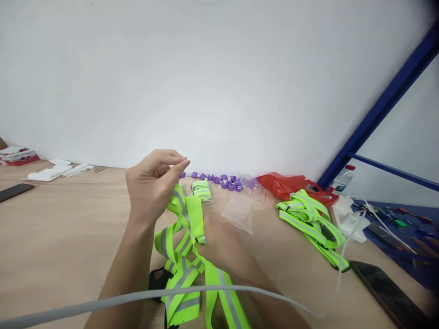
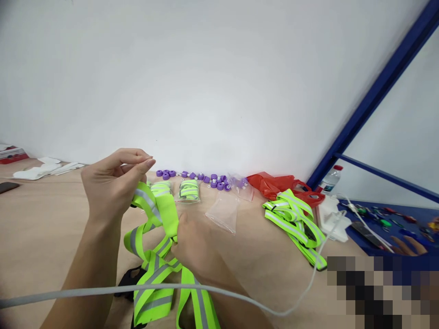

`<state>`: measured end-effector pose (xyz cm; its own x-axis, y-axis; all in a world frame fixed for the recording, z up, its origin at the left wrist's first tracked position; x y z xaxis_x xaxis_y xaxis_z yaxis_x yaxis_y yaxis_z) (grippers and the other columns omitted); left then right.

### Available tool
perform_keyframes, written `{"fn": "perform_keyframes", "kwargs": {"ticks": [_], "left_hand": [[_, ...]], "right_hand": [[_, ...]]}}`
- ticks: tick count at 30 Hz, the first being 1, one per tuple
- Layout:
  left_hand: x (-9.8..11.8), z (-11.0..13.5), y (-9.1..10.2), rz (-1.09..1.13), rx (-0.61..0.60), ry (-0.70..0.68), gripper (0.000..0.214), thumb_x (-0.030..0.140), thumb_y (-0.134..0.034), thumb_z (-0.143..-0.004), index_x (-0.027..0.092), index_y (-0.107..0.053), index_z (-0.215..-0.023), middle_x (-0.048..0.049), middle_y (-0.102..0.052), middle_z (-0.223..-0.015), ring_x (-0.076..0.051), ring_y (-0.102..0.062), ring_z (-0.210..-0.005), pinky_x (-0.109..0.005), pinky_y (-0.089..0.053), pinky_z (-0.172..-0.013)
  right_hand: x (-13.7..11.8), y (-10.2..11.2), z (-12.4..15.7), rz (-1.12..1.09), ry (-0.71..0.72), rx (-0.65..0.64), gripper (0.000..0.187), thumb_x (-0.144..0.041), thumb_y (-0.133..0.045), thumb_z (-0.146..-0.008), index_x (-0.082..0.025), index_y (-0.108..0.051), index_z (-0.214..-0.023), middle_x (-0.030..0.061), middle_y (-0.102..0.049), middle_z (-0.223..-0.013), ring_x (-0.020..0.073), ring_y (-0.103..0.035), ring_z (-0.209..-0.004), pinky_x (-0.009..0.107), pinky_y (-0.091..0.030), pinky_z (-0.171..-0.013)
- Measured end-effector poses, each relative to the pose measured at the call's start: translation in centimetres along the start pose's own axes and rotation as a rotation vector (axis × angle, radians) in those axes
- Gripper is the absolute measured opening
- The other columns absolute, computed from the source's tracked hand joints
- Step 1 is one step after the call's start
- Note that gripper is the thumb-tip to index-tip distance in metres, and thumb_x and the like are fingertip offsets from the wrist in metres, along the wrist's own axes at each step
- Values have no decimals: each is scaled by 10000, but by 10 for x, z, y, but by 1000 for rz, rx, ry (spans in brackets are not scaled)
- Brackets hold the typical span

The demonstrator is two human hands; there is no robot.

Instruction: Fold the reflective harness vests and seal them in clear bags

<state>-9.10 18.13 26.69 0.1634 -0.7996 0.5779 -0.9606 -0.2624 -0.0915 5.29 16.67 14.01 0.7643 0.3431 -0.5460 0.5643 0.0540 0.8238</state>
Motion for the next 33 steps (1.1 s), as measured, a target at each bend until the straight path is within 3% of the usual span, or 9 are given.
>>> {"fn": "perform_keyframes", "kwargs": {"ticks": [4, 7, 10, 13, 16, 20, 25, 30, 33], "left_hand": [[2, -3, 7, -34, 21, -29, 90, 198, -801, -811, 258, -752, -765, -12, -686, -805, -162, -617, -710, -290, -448, -501], [4, -5, 23, -67, 65, -38, 91, 219, -806, -813, 281, -754, -770, -6, -679, -807, -163, -608, -710, -301, -449, -512], [5, -9, 43, -96, 101, -49, 89, 221, -811, -804, 281, -755, -769, 3, -670, -784, -144, -576, -653, -298, -417, -492], [16, -17, 57, -179, 98, -125, 76, 245, -813, -804, 280, -751, -776, 8, -678, -805, -116, -505, -571, -306, -361, -476], [39, -28, 60, -319, 42, -249, 73, 260, -795, -829, 292, -747, -785, 3, -693, -865, -112, -477, -549, -321, -366, -511], [74, -41, 58, -468, -70, -420, 108, 218, -758, -849, 289, -730, -773, -9, -696, -912, -119, -496, -557, -327, -392, -547], [106, -46, 60, -552, -167, -603, 155, 156, -705, -844, 258, -696, -727, -17, -699, -924, -121, -526, -574, -311, -391, -544], [119, -57, 60, -671, -194, -627, 170, 160, -718, -846, 236, -671, -702, -6, -704, -950, -102, -482, -555, -296, -363, -548], [118, -72, 63, -643, -209, -454, 195, 136, -760, -856, 211, -641, -720, 29, -672, -925, -75, -477, -582, -250, -389, -601]], "right_hand": [[8, 0, -3, -6, -50, -47, 446, -224, -641, -807, -247, -590, -1250, 93, -745, -965, 279, -678, -794, 345, -443, -665], [11, 11, -2, -52, -36, -83, 427, -251, -619, -834, -226, -556, -1256, 79, -735, -952, 268, -681, -824, 331, -461, -689], [6, 33, 7, -275, 64, -98, 480, -228, -609, -818, -243, -509, -1286, 43, -712, -1059, 231, -675, -922, 310, -487, -763], [3, 65, 19, -411, 111, 16, 528, -139, -562, -740, -229, -506, -1257, 37, -681, -1109, 218, -658, -972, 318, -492, -818], [-3, 89, 32, -315, 105, 166, 490, -160, -575, -758, -231, -529, -1240, 38, -678, -1101, 225, -652, -987, 341, -488, -855], [-21, 100, 48, -58, 160, 231, 407, -340, -701, -811, -248, -575, -1187, 44, -698, -1124, 247, -655, -1027, 340, -480, -859], [-25, 122, 59, 122, 199, 387, 126, -271, -576, -874, -221, -677, -929, 45, -742, -907, 233, -673, -849, 337, -467, -760], [-28, 148, 61, -392, 241, 426, 191, -268, -590, -831, -196, -670, -988, -10, -672, -717, 166, -643, -645, 310, -508, -648], [-26, 152, 61, -672, 190, 326, 265, -339, -748, -738, -197, -627, -927, -73, -562, -641, 70, -430, -421, 230, -348, -434]]}}
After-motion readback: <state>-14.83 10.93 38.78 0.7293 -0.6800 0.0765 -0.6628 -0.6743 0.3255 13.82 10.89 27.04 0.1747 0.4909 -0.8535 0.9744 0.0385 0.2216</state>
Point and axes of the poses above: each hand's wrist, its own z-axis away from the middle knuckle, its own y-axis out of the back of the hand, x = y × z, the point moved 9 cm from there along -z, towards the middle knuckle
